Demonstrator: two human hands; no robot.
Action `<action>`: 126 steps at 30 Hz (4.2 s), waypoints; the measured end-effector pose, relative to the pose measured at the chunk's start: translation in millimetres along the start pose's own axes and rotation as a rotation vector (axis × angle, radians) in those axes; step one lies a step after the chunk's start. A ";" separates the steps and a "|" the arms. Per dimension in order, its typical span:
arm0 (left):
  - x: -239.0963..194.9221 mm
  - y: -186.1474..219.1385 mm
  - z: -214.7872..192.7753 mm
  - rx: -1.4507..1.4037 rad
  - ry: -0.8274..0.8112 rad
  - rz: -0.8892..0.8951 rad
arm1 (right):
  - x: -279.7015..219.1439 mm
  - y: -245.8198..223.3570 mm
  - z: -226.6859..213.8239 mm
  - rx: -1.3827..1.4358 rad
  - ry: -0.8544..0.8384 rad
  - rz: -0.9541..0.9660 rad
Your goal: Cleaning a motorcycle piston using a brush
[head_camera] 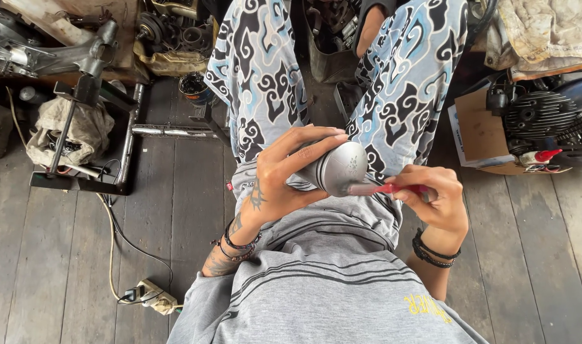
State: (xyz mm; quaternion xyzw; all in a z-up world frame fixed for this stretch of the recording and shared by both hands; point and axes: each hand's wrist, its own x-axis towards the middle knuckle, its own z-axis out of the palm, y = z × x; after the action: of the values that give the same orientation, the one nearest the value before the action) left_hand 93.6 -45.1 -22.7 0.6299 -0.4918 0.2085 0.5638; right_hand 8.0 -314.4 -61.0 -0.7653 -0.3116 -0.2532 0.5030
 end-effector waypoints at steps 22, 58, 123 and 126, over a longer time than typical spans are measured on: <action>36.8 -72.7 5.9 -0.054 0.015 -0.035 | 28.8 72.3 -16.2 -0.093 0.083 0.070; 32.7 -75.5 14.1 -0.100 0.028 -0.036 | 1.2 80.9 -37.8 -0.103 0.397 -0.045; 34.4 -69.5 5.9 -0.122 0.001 -0.014 | -16.0 119.4 -53.9 0.731 0.181 -0.019; 35.1 -67.5 6.8 -0.121 -0.002 -0.017 | -16.5 142.0 -63.9 0.524 -0.043 0.029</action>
State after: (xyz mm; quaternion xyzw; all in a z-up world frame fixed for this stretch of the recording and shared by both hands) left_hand 164.4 -72.9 -30.1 0.5990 -0.4985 0.1731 0.6023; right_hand 96.1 -419.9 -136.1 -0.6185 -0.3662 -0.1401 0.6809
